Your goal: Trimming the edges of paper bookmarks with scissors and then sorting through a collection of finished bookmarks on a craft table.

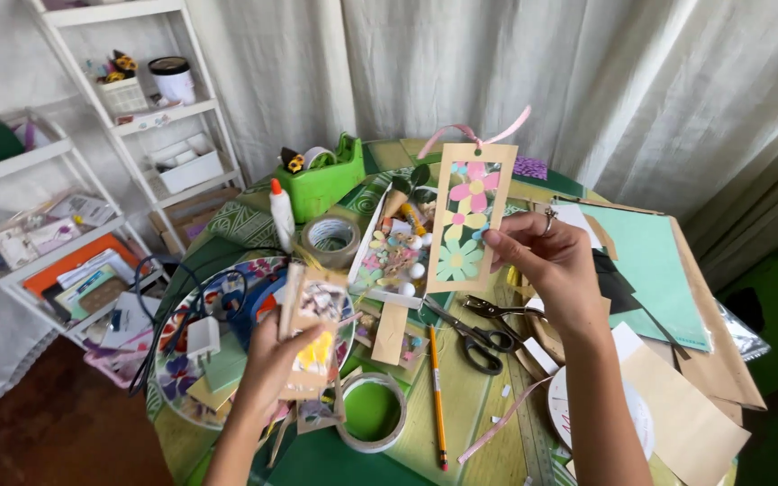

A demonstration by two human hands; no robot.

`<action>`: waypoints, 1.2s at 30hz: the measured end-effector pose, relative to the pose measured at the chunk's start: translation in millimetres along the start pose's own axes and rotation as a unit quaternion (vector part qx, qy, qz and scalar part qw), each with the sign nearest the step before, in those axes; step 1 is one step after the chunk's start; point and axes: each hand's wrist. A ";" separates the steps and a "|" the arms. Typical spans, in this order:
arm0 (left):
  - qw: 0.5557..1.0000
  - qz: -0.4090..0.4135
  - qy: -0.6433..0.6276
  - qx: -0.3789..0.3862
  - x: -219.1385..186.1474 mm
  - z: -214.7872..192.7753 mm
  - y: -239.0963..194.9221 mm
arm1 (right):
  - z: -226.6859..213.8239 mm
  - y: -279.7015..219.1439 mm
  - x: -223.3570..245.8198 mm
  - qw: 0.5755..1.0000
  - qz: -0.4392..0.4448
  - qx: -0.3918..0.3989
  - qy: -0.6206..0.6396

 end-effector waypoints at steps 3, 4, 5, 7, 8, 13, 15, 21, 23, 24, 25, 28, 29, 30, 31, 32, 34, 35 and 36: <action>0.999 0.033 0.008 -0.011 23.4 -8.0 2.4 | 4.5 -1.3 -2.4 1.000 0.004 0.010 -0.012; 0.999 0.033 0.006 -0.012 23.4 -9.0 1.7 | 5.7 -2.5 -2.4 1.000 0.004 0.012 -0.012; 0.999 0.023 0.020 -0.021 23.1 -9.4 1.2 | 6.2 -3.4 -2.2 1.000 0.001 0.019 -0.018; 0.999 0.016 0.036 -0.028 24.0 -11.5 4.7 | 5.8 -3.3 -0.6 0.999 -0.005 0.024 -0.024; 0.999 0.025 0.027 -0.030 27.8 -13.2 6.6 | 5.2 -4.0 -0.1 1.000 -0.003 0.021 -0.021; 0.900 0.054 0.422 -0.095 40.9 -7.3 8.8 | 4.0 -1.8 -1.4 1.000 0.004 0.015 -0.022; 0.791 0.245 0.525 -0.196 28.6 11.3 0.6 | 5.3 -1.3 -6.1 0.999 -0.025 0.045 -0.004; 0.944 0.248 -0.075 0.202 -42.3 107.6 -20.8 | 17.3 -0.1 -21.6 0.990 -0.058 0.128 0.031; 0.945 0.283 -0.037 0.156 -41.9 124.2 -3.7 | 16.1 -1.7 -21.9 0.992 -0.042 0.119 0.017; 0.942 0.318 0.000 0.105 -41.5 132.5 5.2 | 15.7 -2.0 -22.5 0.993 -0.026 0.114 0.005; 0.942 0.318 0.000 0.110 -43.3 133.0 8.4 | 4.8 -3.7 -40.4 0.994 -0.027 0.110 0.003; 0.925 0.361 -0.018 0.116 -51.9 134.9 16.7 | -17.9 -16.2 -86.3 0.968 0.011 0.042 -0.249; 0.931 0.350 -0.006 0.106 -55.6 135.7 18.0 | -18.6 -26.4 -97.8 0.924 0.106 0.131 -0.344; 0.936 0.338 0.004 0.096 -58.8 136.9 18.6 | -19.5 -37.6 -109.3 0.854 0.200 0.215 -0.429; 0.935 0.339 0.004 0.098 -64.0 137.5 16.5 | -24.1 -45.0 -136.7 0.854 0.200 0.212 -0.430; 0.925 0.363 0.009 0.114 -68.4 137.9 14.4 | -28.7 -52.5 -164.7 0.821 0.190 0.236 -0.484; 0.913 0.386 0.015 0.129 -76.2 138.5 7.8 | -33.0 -59.8 -197.0 0.784 0.179 0.260 -0.535; 0.908 0.387 0.009 0.161 -79.7 138.7 3.3 | -32.6 -59.6 -201.3 0.783 0.202 0.245 -0.535; 0.901 0.387 0.003 0.194 -82.3 138.4 -1.6 | -31.2 -60.5 -206.2 0.782 0.225 0.230 -0.534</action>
Point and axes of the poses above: each hand's wrist, its own y-axis towards the middle knuckle, its own z-axis out of the palm, x = y × z, and after that the axes turned 10 degrees about x, right-handed
